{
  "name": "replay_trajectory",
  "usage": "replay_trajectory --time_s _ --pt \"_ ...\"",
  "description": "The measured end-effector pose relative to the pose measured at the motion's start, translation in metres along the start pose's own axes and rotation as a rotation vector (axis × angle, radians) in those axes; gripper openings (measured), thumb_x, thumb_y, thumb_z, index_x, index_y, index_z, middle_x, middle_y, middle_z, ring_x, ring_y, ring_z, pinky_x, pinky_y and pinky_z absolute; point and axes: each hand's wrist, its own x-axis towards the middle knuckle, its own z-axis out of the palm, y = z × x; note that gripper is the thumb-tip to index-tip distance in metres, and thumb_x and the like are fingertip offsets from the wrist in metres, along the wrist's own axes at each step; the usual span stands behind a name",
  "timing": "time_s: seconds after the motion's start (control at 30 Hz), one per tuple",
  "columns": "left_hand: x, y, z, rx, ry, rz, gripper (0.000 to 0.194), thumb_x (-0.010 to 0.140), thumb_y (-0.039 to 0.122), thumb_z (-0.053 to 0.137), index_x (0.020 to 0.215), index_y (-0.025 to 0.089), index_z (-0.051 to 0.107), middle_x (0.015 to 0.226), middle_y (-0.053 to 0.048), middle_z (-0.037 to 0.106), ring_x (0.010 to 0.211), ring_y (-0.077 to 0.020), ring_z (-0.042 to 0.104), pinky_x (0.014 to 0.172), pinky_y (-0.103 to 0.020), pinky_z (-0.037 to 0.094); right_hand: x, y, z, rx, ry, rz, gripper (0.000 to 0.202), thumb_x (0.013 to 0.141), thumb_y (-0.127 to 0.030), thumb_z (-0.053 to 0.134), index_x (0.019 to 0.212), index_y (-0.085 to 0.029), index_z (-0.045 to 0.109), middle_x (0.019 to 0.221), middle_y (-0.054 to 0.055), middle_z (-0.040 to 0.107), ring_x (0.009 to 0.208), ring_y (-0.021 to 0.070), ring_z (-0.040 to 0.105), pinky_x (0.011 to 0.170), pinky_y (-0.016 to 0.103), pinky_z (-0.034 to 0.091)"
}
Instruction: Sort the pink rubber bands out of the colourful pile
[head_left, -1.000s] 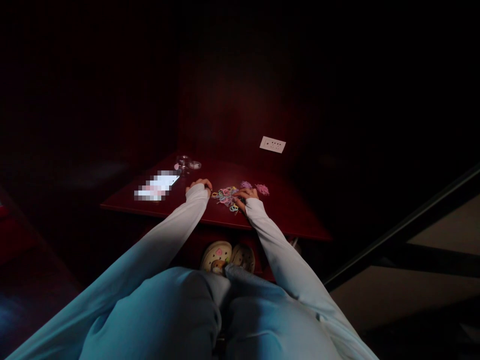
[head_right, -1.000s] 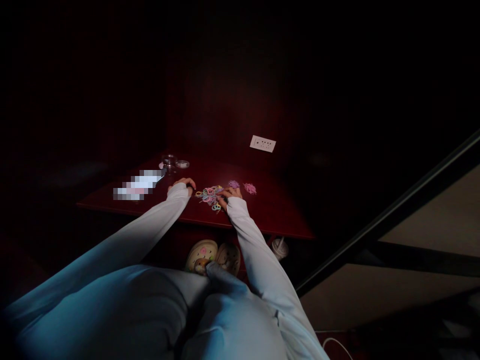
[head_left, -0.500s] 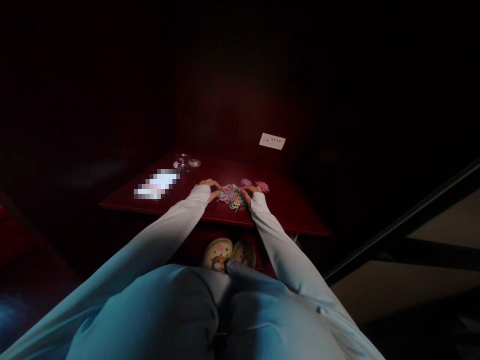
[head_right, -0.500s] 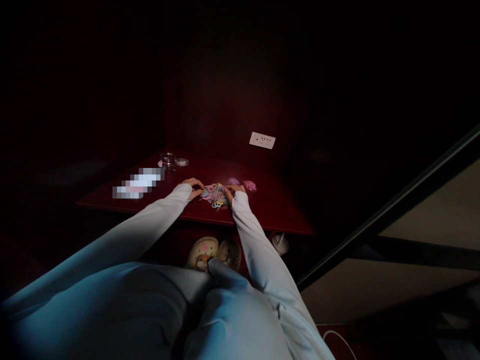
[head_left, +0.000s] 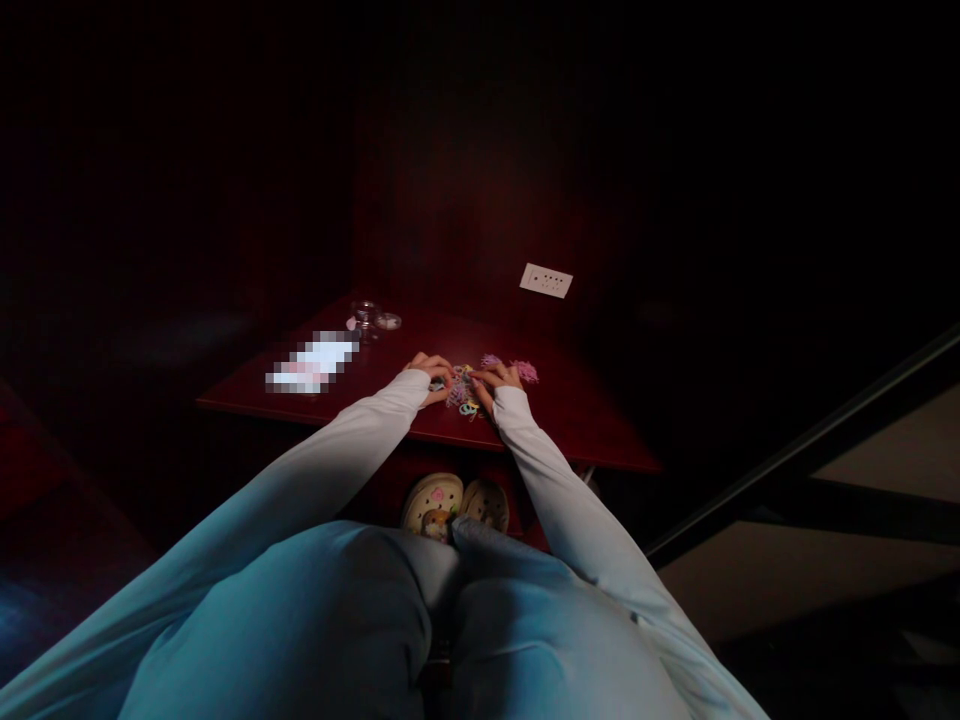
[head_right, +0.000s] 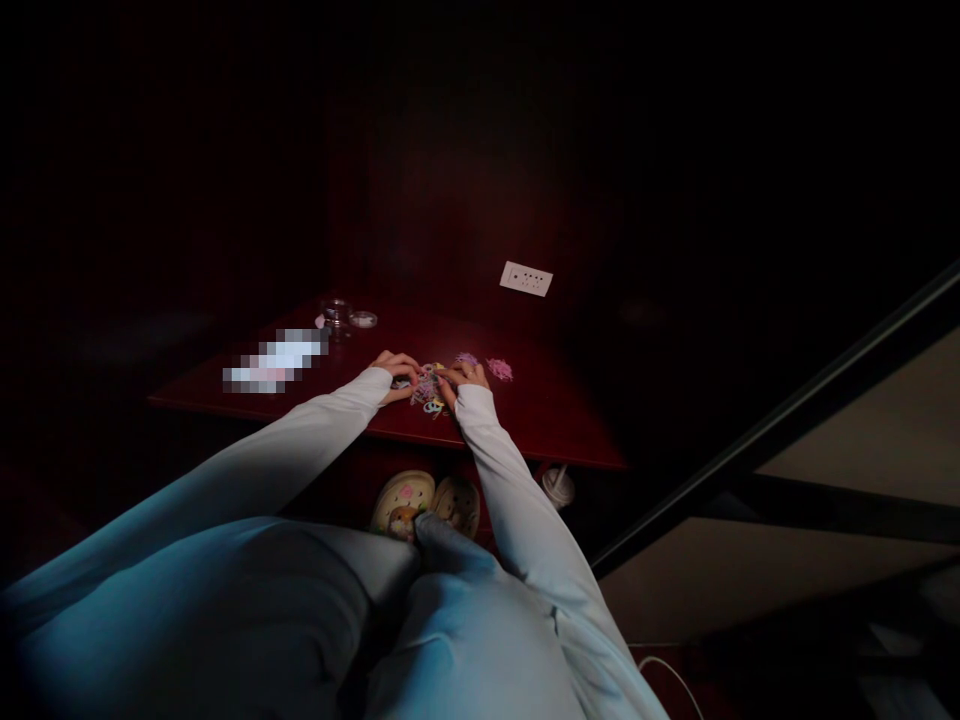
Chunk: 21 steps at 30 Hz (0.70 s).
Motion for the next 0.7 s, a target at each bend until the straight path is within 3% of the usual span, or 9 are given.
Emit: replay_trajectory --time_s 0.3,0.53,0.7 --pt "0.0 -0.005 -0.008 -0.061 -0.013 0.029 0.013 0.086 0.028 0.067 0.095 0.026 0.076 0.115 -0.002 0.073 0.103 -0.0244 0.056 0.096 -0.039 0.045 -0.001 -0.011 -0.006 -0.103 -0.057 -0.002 0.026 0.097 -0.035 0.063 0.115 -0.028 0.08 0.129 0.008 0.065 0.115 0.0288 0.046 0.102 0.041 0.04" --pt "0.0 0.0 -0.008 -0.026 0.011 -0.034 0.017 0.086 0.023 0.063 0.096 0.028 0.075 0.113 -0.002 0.074 0.104 -0.0256 0.055 0.097 -0.04 0.046 0.004 -0.02 0.0 -0.116 -0.061 0.015 0.035 0.099 -0.05 0.059 0.117 -0.028 0.08 0.129 0.009 0.065 0.116 0.029 0.045 0.099 0.041 0.039" --pt "-0.001 -0.003 -0.011 -0.048 -0.032 0.012 0.019 0.088 0.025 0.061 0.099 0.027 0.076 0.116 -0.003 0.073 0.105 -0.025 0.055 0.097 -0.039 0.046 0.007 -0.021 0.004 -0.097 -0.072 0.047 0.035 0.097 -0.054 0.063 0.11 -0.028 0.081 0.125 0.008 0.066 0.115 0.0288 0.045 0.099 0.041 0.037"
